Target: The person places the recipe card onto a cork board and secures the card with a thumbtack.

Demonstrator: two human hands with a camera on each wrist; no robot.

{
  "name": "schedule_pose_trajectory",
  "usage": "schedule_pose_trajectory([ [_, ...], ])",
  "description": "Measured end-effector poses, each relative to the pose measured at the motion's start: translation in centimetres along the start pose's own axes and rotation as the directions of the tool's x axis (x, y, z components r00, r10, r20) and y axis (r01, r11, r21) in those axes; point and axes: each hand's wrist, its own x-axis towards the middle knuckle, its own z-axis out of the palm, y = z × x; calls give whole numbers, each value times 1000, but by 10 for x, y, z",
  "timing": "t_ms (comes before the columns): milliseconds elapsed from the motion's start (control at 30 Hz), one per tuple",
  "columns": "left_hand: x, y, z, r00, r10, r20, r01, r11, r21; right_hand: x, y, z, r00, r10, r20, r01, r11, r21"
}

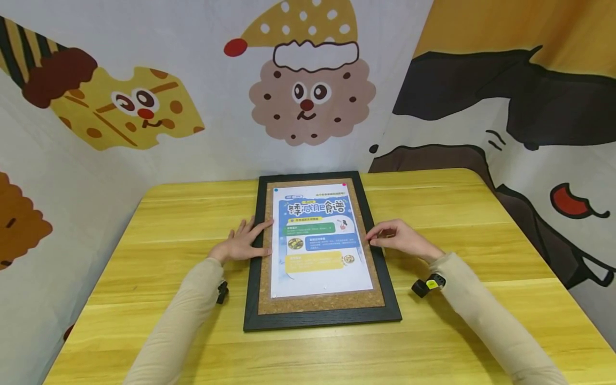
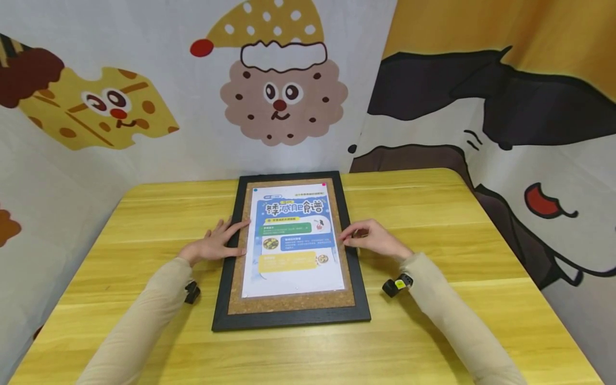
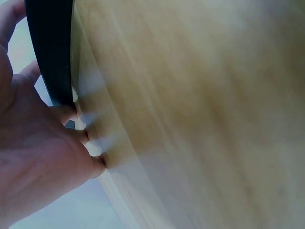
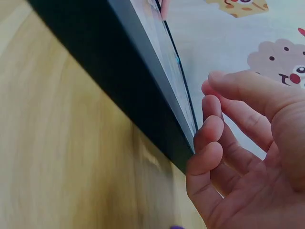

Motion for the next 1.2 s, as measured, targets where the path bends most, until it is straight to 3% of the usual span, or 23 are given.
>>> schedule_pose_trajectory([
  [367, 0, 0, 0, 1000, -10, -4, 10, 1000, 1, -13, 14, -18, 991, 39, -125, -42, 999, -17],
  [733, 1, 0, 1, 1000, -16, -1, 16, 1000, 2, -33, 25, -33, 982, 101, -163, -103, 995, -6],
  [1200, 1, 0, 1, 1000, -13, 8, 13, 1000, -7, -40, 41, -31, 971, 116, -211, -144, 982, -123],
])
